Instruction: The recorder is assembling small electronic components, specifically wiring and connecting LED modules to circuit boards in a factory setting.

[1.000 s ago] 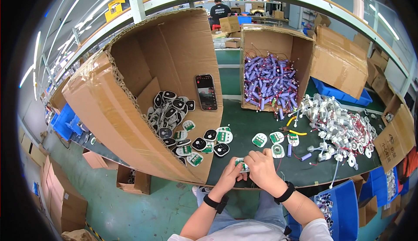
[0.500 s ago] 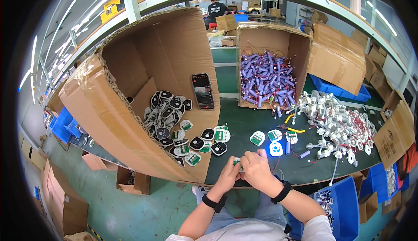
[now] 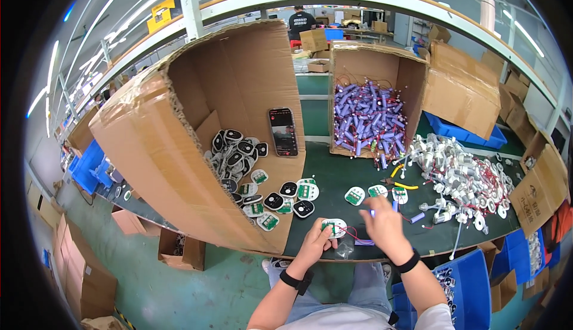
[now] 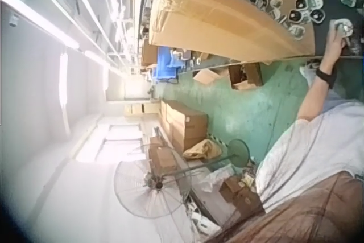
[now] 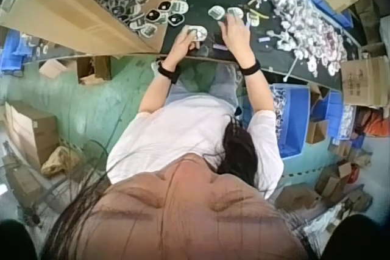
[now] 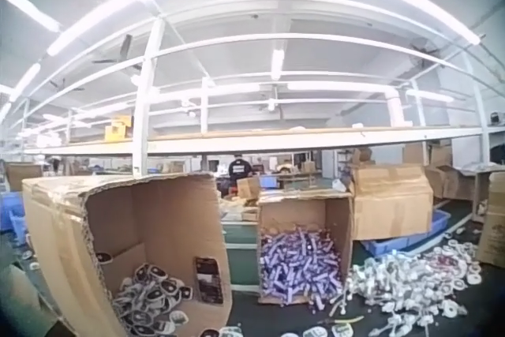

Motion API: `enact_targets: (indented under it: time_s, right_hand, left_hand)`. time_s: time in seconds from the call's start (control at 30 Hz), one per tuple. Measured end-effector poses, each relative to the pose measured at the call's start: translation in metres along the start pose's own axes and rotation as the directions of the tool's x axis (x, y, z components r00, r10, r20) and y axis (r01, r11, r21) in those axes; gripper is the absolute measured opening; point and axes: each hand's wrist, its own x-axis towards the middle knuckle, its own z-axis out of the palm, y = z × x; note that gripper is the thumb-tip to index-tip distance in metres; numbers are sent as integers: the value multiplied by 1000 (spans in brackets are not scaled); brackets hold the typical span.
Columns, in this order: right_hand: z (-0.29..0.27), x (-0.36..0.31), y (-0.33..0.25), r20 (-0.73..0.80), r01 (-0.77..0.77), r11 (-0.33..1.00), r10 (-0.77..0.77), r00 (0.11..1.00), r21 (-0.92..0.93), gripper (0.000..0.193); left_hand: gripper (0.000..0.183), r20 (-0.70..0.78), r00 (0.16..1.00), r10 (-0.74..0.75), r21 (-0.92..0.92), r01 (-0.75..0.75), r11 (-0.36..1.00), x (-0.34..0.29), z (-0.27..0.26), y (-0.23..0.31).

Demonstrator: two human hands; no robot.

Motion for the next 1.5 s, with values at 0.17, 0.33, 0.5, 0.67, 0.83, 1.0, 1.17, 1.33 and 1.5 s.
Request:
enact_targets:
  time_s: [0.17, 0.33, 0.5, 0.67, 0.83, 1.0, 1.17, 1.33, 1.5]
  right_hand:
    - [5, -5, 45, 60, -110, 895, 150, 987, -433, 42]
    - [26, -12, 71, 199, 3, 911, 87, 976, -412, 26]
    - [18, -7, 71, 188, 93, 964, -46, 981, -251, 17]
    - [-7, 2, 78, 753, -799, 256, 272, 599, 543, 14]
    - [-4, -7, 113, 872, -811, -322, 199, 447, 489, 17]
    - [-26, -15, 92, 650, -756, 520, 421, 632, 397, 22]
    - [-30, -30, 93, 247, -143, 969, 192, 950, -202, 22]
    - [-39, -34, 75, 395, -85, 992, 114, 912, -91, 24]
    - [-64, -24, 91, 189, -158, 985, 167, 968, -64, 20]
  left_hand:
    - [22, 65, 998, -17, 60, 13, 998, 0, -1, 2]
    - [23, 67, 998, -2, 80, -3, 997, -2, 4, 8]
    - [22, 31, 999, 26, 189, -32, 982, -2, 3, 4]
    - [22, 44, 998, 41, 167, -48, 985, -3, 5, 6]
    - [24, 50, 998, 37, 160, -45, 986, -2, 4, 5]
    - [24, 42, 999, 32, 147, -38, 988, -1, 3, 1]
    - [24, 61, 998, 20, 149, -29, 988, 1, 5, 2]
    - [26, -13, 999, 48, 109, -46, 993, 0, 10, 3]
    - [36, -107, 994, 9, -5, -9, 1000, 0, 9, 4]
